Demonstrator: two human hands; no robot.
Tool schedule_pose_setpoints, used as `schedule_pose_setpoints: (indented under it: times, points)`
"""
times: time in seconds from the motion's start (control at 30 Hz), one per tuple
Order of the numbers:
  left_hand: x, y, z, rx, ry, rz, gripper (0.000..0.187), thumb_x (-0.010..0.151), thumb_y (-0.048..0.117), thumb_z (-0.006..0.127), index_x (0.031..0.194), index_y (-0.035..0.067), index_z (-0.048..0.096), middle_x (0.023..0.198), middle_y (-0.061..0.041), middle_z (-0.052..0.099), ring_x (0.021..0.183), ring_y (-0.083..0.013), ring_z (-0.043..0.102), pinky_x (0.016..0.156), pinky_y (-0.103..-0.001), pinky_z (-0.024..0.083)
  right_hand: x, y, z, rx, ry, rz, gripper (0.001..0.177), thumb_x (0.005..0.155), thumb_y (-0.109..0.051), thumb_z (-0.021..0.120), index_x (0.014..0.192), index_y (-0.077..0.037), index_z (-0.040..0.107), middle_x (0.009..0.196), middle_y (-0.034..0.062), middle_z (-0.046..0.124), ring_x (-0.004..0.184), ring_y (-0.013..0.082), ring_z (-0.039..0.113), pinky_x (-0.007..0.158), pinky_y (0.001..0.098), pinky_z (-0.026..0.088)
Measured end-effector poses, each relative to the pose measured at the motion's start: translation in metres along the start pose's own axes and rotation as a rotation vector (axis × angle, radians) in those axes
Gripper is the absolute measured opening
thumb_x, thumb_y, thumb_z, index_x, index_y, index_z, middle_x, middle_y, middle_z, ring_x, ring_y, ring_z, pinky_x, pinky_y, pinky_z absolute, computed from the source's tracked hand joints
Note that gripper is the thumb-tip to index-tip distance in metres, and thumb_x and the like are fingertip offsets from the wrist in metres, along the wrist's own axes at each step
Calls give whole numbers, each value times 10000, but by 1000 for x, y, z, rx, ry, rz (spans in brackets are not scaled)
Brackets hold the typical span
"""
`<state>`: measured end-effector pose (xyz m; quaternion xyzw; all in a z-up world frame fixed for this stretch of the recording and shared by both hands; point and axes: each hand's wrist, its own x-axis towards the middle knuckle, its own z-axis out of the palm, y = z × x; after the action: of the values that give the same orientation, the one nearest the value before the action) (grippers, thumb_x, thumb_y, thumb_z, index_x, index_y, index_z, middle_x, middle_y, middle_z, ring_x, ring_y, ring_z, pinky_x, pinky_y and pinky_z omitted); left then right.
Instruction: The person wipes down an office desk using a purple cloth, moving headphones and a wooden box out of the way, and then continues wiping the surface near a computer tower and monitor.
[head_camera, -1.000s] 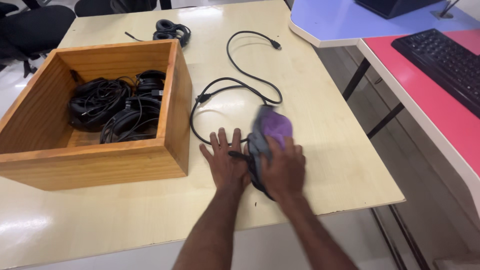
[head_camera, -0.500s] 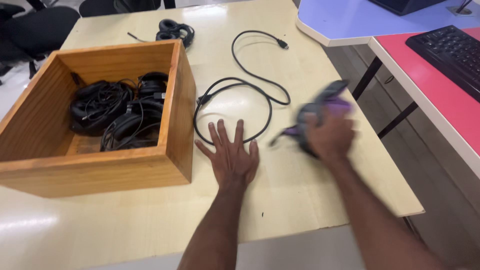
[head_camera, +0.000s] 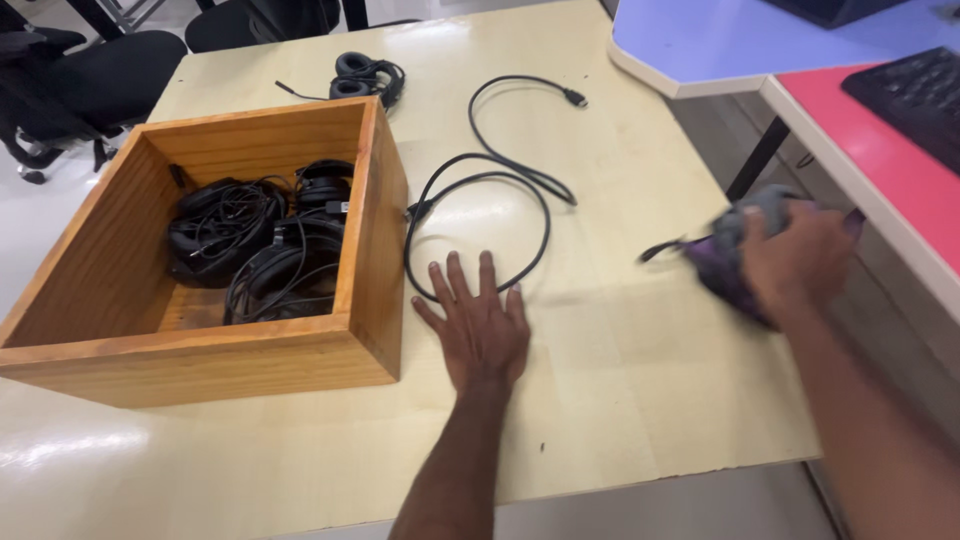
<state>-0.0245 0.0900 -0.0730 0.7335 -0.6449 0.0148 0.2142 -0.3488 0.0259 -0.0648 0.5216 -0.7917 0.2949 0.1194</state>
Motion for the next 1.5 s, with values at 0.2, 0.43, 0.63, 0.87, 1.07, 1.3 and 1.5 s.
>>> schedule_pose_setpoints:
  times: [0.2,0.43,0.63,0.87,1.07,1.3,1.5]
  points:
    - [-2,1,-2,-10,5,21,634,983,455,480,1537,166,372,1583,-194,317,1500,-395,176,1163,-705,134,-150,-136,5,443,-118,-421,361,909,-376,689,1160,-119,727,1208,161,684,1022,416,629,892,517,514]
    - [-20,-23,1,-371,123,197,714,898,339,609,1511,43,392,1556,-219,358,1496,-379,276,1187,-656,211,-121,-77,-24,223,-87,-306,419,934,-450,692,1190,-121,732,1075,144,668,950,385,624,827,545,505]
    - [-56,-60,1,-245,47,386,414,969,116,500,1371,22,535,1520,-189,468,1491,-365,349,1217,-575,228,-131,-64,-57,343,58,-97,466,1014,-436,669,1206,-12,687,1166,245,659,1049,418,639,873,516,499]
    - [-59,-61,-27,-581,-20,-84,368,1033,177,435,1350,88,598,1368,-143,635,1353,-331,531,1199,-447,394,-252,-176,-81,369,-169,-395,401,825,-278,742,1192,-118,723,1147,155,696,878,337,620,771,495,500]
    - [-55,-53,-12,-75,-32,201,528,1003,438,456,1426,133,537,1561,-168,423,1486,-335,319,1207,-580,192,-163,-25,-66,113,-34,-294,425,899,-356,703,1264,-138,713,1025,138,674,903,356,622,769,510,494]
    - [-40,-16,-29,215,-414,175,705,966,565,360,1599,286,224,1706,-99,32,1542,-346,78,1125,-791,58,-124,6,-68,64,194,-215,400,1068,-417,670,1215,-46,696,1162,210,671,1050,420,629,918,552,497]
    - [-43,-13,-22,223,-314,190,681,965,546,365,1579,277,248,1698,-85,58,1538,-385,79,1108,-808,60,-212,-98,-52,239,-103,-440,444,866,-415,684,1236,-172,720,1085,151,698,922,358,636,810,512,490]
